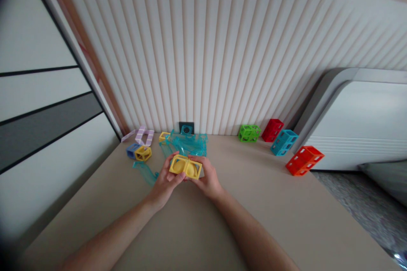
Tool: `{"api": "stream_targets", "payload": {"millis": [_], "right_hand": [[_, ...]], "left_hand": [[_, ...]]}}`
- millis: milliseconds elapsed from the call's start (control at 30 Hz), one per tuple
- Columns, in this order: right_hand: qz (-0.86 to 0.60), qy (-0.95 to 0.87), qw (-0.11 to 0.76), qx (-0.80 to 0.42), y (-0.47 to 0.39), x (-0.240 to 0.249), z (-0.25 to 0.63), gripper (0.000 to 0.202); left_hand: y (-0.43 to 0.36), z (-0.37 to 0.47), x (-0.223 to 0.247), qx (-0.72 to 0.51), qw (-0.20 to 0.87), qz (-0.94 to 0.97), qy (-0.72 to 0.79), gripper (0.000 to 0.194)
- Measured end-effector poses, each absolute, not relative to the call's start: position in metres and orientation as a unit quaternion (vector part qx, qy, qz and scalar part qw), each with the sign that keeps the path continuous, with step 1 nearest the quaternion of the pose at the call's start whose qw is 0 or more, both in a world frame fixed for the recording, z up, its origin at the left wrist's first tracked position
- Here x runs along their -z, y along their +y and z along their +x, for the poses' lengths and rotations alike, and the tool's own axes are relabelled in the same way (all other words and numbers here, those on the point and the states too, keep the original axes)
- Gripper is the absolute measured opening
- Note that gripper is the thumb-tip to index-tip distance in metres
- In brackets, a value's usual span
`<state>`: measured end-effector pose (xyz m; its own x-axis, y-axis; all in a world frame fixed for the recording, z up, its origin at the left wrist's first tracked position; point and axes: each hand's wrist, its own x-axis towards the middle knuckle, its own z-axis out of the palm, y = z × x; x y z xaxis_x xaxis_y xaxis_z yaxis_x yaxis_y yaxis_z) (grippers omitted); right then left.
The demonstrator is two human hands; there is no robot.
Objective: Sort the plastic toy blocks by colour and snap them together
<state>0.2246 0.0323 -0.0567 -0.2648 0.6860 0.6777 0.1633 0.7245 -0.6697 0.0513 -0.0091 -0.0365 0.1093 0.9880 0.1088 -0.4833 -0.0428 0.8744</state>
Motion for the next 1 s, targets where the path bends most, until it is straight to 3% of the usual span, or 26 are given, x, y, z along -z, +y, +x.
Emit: {"api": "stream_targets", "payload": {"millis": [167,467,700,1000], "right_hand": [[-0.277,-0.777,0.539,-0.173,0.031,0.055,0.223,0.042],[-0.276,-0.797,0.506,-0.18,0.027,0.059,0.225,0.068],[-0.295,-0.785,0.515,-0.18,0.03,0.06,0.227,0.048],[-0.325,-0.722,0.553,-0.26,0.033,0.061,0.22,0.044]], "left_hand": [[-0.006,0.055,0.046,-0.601,0.644,0.39,0.268,0.085],[-0.003,0.051,0.045,-0.644,0.58,0.408,0.286,0.074],[-0.004,0.05,0.053,-0.614,0.514,0.513,0.311,0.054],[-0.003,0.049,0.048,-0.589,0.518,0.504,0.361,0.067]]}}
